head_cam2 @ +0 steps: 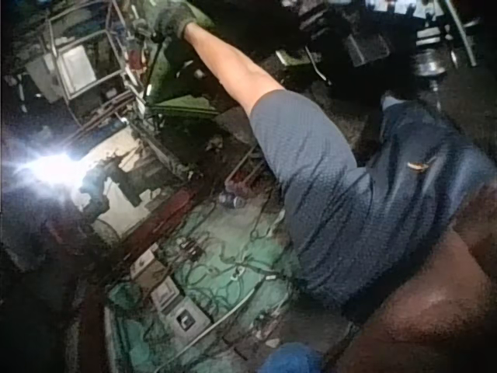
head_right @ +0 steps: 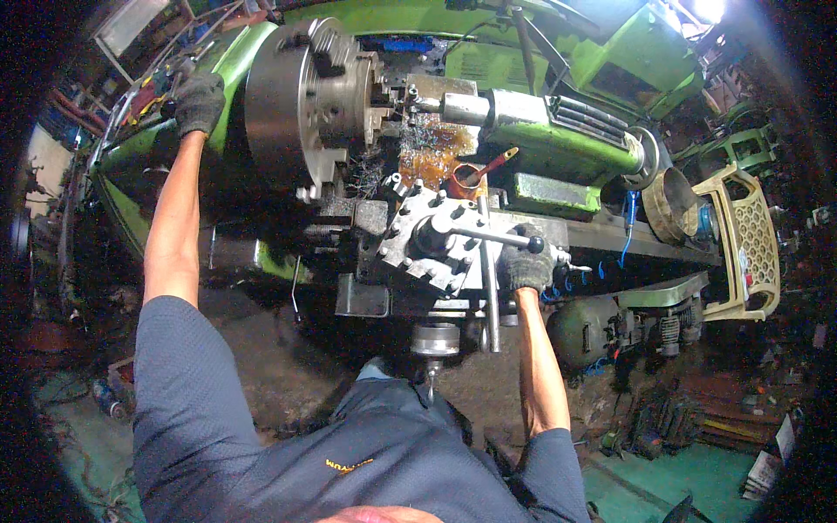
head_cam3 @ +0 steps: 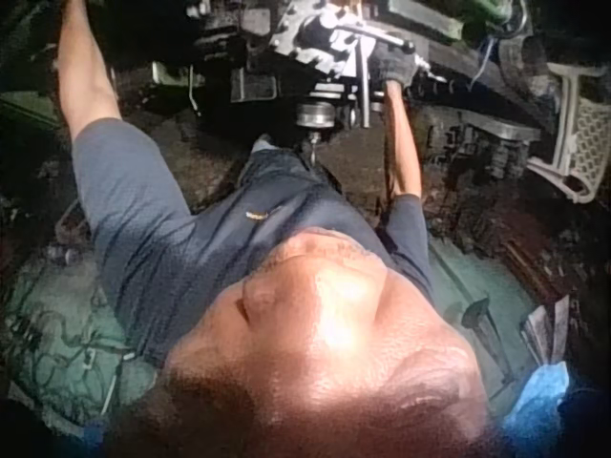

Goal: The person operates a green metal lathe, using both hands to adjust the tool post and control levers while a cylindrical metal workpiece rotates. They periodically apply cutting fluid with a brush and clear metal shavings from the cutting area.

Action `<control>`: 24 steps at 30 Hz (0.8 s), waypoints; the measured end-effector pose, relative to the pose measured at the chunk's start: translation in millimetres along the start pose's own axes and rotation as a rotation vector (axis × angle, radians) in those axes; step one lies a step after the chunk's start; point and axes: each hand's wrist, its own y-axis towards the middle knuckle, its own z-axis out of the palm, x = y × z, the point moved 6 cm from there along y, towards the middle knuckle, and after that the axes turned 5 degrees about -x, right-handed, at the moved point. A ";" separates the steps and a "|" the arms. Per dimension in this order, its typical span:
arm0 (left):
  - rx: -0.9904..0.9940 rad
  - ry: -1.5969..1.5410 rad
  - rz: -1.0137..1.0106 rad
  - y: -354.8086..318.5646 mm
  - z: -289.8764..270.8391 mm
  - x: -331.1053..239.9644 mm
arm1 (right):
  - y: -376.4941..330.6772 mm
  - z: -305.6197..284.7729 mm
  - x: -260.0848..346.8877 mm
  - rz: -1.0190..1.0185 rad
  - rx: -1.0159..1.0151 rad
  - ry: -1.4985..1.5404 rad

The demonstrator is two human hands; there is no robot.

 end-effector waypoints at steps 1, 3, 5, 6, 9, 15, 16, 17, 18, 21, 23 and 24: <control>-0.014 0.002 0.009 0.9 -1.1 -1.5 | 0.3 -0.1 -0.4 0.018 0.024 -0.024; -0.030 -0.006 0.039 0.3 0.0 -0.1 | 0.3 -1.1 0.9 0.029 0.028 -0.009; -0.045 -0.005 0.063 -0.5 -0.9 -1.0 | 1.5 -2.3 2.7 0.014 0.023 0.016; -0.052 0.001 0.073 -0.9 -2.7 -2.5 | 1.3 -2.9 3.2 0.002 0.011 0.024; -0.042 0.013 0.074 -1.0 -3.9 -3.8 | 0.2 -5.0 4.2 -0.027 -0.029 0.031; -0.015 -0.018 0.040 -1.0 -2.0 -2.1 | -0.1 -2.9 2.6 -0.015 -0.022 0.009; 0.002 -0.011 0.031 -1.0 -1.8 -2.3 | -0.3 -2.5 2.3 -0.021 -0.025 0.016; -0.012 -0.017 0.030 -0.9 -1.1 -1.3 | -0.2 -5.1 5.6 -0.038 -0.033 0.029; -0.025 -0.024 0.031 -0.9 1.5 0.4 | -0.5 -7.7 8.7 -0.055 -0.042 0.041; -0.093 -0.058 0.044 -1.6 8.2 4.6 | -1.7 -16.5 11.5 0.025 -0.004 -0.014; -0.100 -0.121 0.019 -0.5 13.3 0.4 | -2.2 -14.3 8.9 0.004 -0.036 -0.038; -0.156 -0.094 0.078 -1.6 8.7 5.0 | -1.1 -14.0 12.1 -0.023 -0.031 -0.055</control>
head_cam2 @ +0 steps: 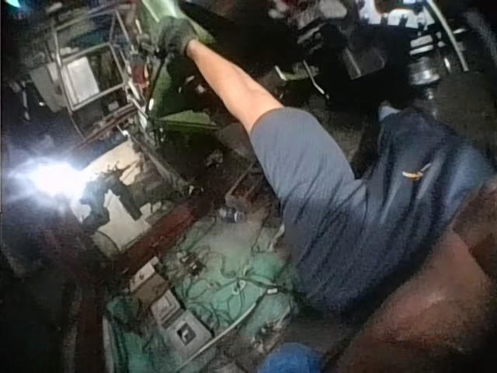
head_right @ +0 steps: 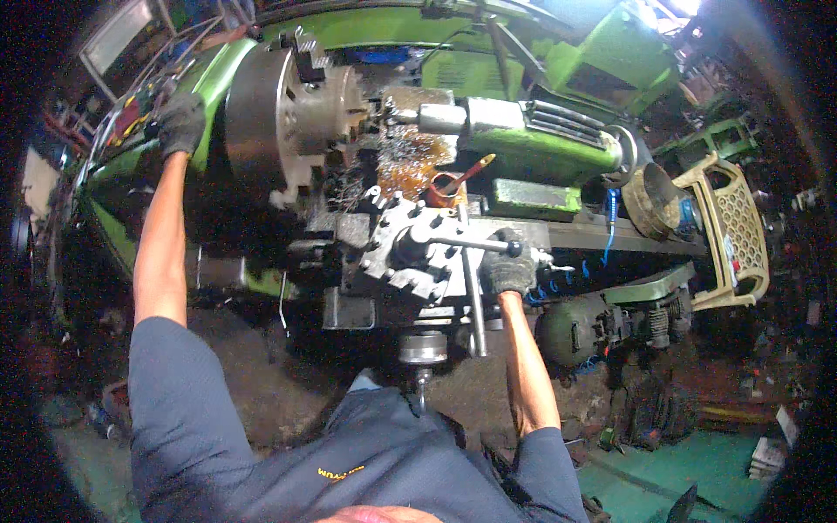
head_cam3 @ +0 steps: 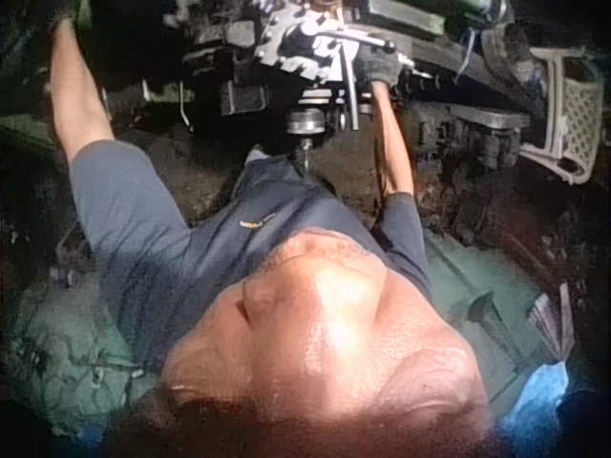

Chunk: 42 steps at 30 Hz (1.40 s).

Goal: The person operates a green metal lathe, using both hands to adjust the tool post and control levers while a cylindrical metal workpiece rotates. They periodically apply cutting fluid with a brush and clear metal shavings from the cutting area.

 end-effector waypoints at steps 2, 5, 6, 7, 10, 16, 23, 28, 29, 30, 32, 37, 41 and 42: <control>-0.019 0.035 0.037 -1.9 -4.1 7.1 | 1.5 -4.1 5.4 0.016 0.003 0.058; 0.045 0.029 -0.057 0.6 -10.8 -8.7 | 2.3 -5.7 5.5 -0.029 -0.036 0.104; 0.051 0.039 -0.046 1.0 -13.1 -11.1 | 2.5 -6.3 5.5 -0.040 -0.041 0.073; 0.058 0.049 -0.036 4.1 -12.5 -13.2 | 2.4 -8.0 5.1 -0.051 -0.046 0.042; 0.055 0.069 -0.032 1.2 -6.6 -3.6 | 2.8 -4.4 3.2 -0.018 -0.048 0.138; 0.085 0.067 -0.031 2.7 -10.2 -8.3 | 2.7 -5.4 3.8 -0.035 -0.031 0.091; 0.075 0.028 -0.057 3.2 -14.7 -8.9 | 3.1 -2.4 1.9 -0.004 0.005 0.078; 0.073 0.041 -0.046 1.1 -11.3 -4.0 | 1.3 -2.2 1.5 0.035 0.008 0.097; 0.072 0.043 -0.048 2.1 -13.3 -6.6 | 0.9 -0.8 0.4 0.029 0.008 0.094; 0.070 0.045 -0.050 3.2 -15.6 -9.3 | 1.1 0.4 -0.3 0.025 0.009 0.079; 0.061 0.019 -0.041 3.8 -19.4 -13.3 | 1.1 1.0 -0.3 0.020 0.002 0.064; 0.084 0.025 -0.031 4.7 -16.9 -11.4 | 1.3 12.2 -8.7 -0.001 0.016 0.060; 0.078 0.016 -0.051 2.9 -15.3 -10.5 | 1.9 6.2 -4.8 -0.006 -0.002 0.088; 0.080 0.035 -0.060 2.5 -16.2 -11.3 | 1.0 1.6 -1.3 0.000 -0.006 0.091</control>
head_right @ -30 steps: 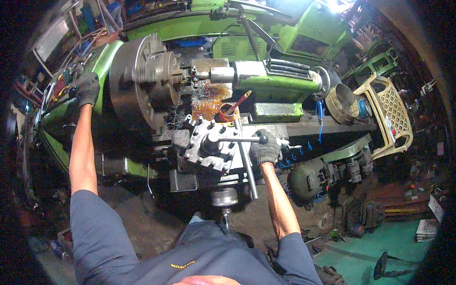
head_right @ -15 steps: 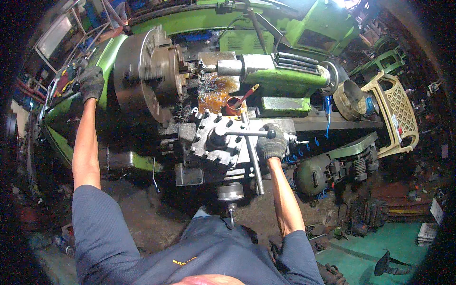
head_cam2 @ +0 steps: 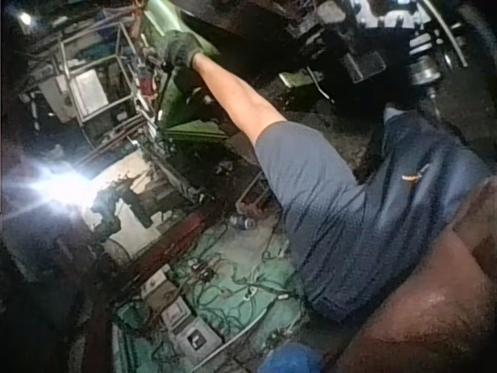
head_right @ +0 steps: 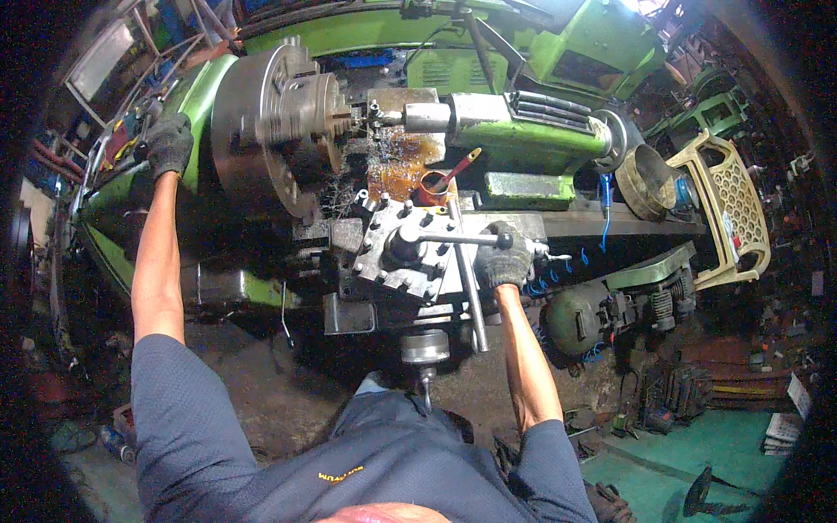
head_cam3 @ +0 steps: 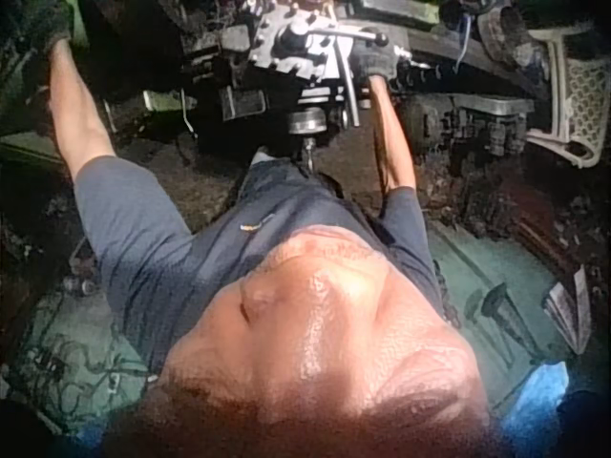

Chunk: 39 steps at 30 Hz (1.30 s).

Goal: The person operates a green metal lathe, using both hands to adjust the tool post and control levers while a cylindrical metal workpiece rotates. They periodically apply cutting fluid with a brush and clear metal shavings from the cutting area.

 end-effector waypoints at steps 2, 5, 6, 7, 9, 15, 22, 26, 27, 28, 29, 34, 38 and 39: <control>0.004 0.006 0.002 0.4 3.2 2.0 | -0.7 -3.9 2.8 0.010 -0.006 0.012; 0.000 0.021 0.001 0.1 4.2 2.4 | -0.9 -6.3 3.9 0.017 -0.019 0.038; -0.002 0.027 0.000 0.3 3.2 1.4 | -1.1 -7.1 4.6 0.017 -0.029 0.048; -0.007 0.011 0.003 0.6 1.7 0.7 | -1.2 -7.4 4.9 0.032 -0.020 0.054; -0.018 -0.021 0.008 -0.5 0.7 1.1 | -1.6 -11.1 8.3 0.077 0.014 0.062; -0.001 0.013 0.016 0.5 6.2 3.1 | -0.3 -2.2 0.3 0.061 0.034 0.045; 0.015 0.051 0.036 -0.5 17.3 10.5 | -0.3 15.1 -9.0 -0.122 -0.058 -0.094; 0.006 0.021 0.038 0.6 14.0 6.6 | 0.0 13.9 -8.5 -0.136 -0.083 -0.078; -0.004 0.012 0.039 0.3 13.7 7.5 | 0.7 12.7 -7.1 -0.137 -0.077 -0.060; -0.001 0.007 0.041 -0.1 14.3 8.5 | 1.1 12.1 -6.7 -0.123 -0.060 -0.051; 0.003 0.001 0.043 -0.1 13.4 8.1 | 1.5 10.2 -5.4 -0.109 -0.043 -0.043; -0.012 0.008 0.039 0.0 3.3 6.4 | 2.0 8.9 -4.6 -0.074 -0.011 -0.032; -0.003 0.037 0.024 1.0 8.4 4.4 | 1.9 10.6 -7.3 -0.038 0.015 -0.033; 0.015 0.057 0.017 0.4 9.7 5.8 | 1.4 4.1 -0.7 0.009 0.035 -0.005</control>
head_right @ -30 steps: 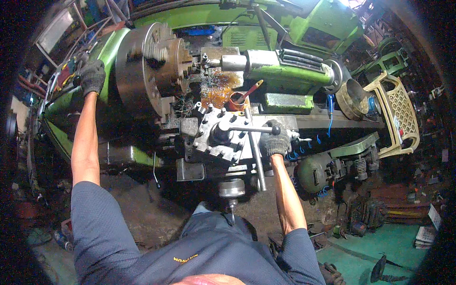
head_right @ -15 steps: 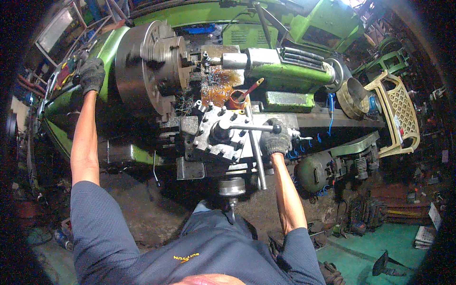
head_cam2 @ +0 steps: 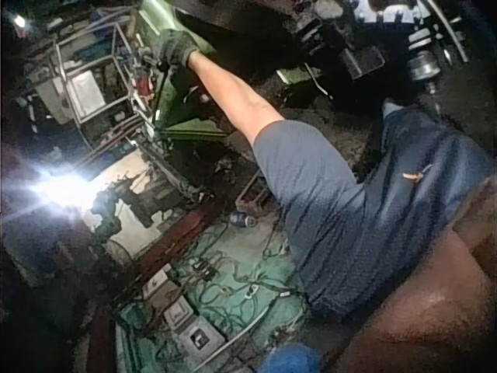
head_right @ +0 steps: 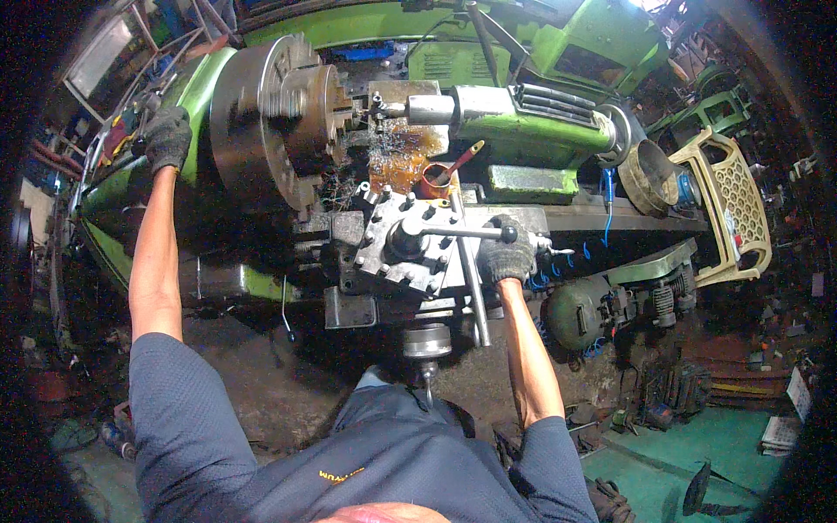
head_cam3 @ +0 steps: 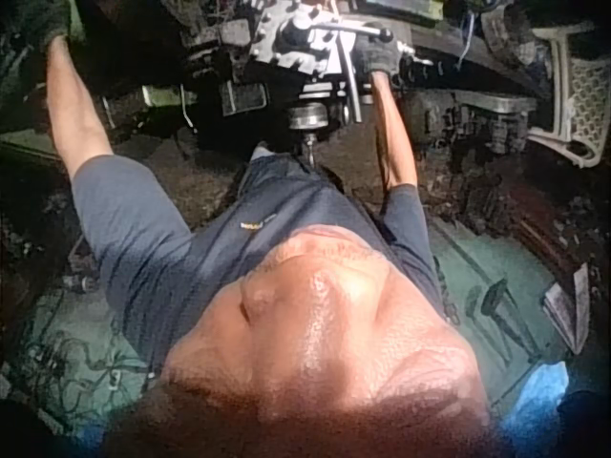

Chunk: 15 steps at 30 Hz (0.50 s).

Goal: The person operates a green metal lathe, using both hands to adjust the tool post and control levers while a cylindrical metal workpiece rotates. They periodically apply cutting fluid with a brush and clear metal shavings from the cutting area.

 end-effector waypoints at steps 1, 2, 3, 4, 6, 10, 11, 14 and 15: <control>-0.010 -0.009 0.001 -1.3 -0.5 1.0 | -0.6 -2.5 2.6 0.047 0.020 0.028; -0.022 -0.022 0.004 -0.8 -1.5 0.0 | -0.9 -2.8 1.7 0.047 0.013 0.033; -0.035 -0.035 0.007 -0.4 -2.4 -0.9 | -1.0 -2.4 0.1 0.048 0.006 0.037; -0.046 -0.044 0.014 0.1 -3.2 -1.7 | -1.0 -2.6 -0.8 0.043 0.000 0.040; -0.066 -0.058 0.028 0.0 -4.4 -1.6 | -0.5 -2.1 -0.7 0.026 -0.009 0.046; -0.073 -0.073 0.029 0.1 -3.0 -3.9 | -0.9 -4.1 0.6 0.029 -0.006 0.016; -0.077 -0.069 0.028 -0.5 -3.8 -2.0 | -0.6 -3.8 1.1 0.029 -0.004 0.013; -0.064 -0.091 0.029 -1.5 -0.8 4.5 | 0.0 -1.4 -0.1 0.024 -0.005 0.014; -0.056 -0.106 0.030 -1.6 1.5 5.7 | -0.2 -2.2 0.8 0.023 -0.009 0.011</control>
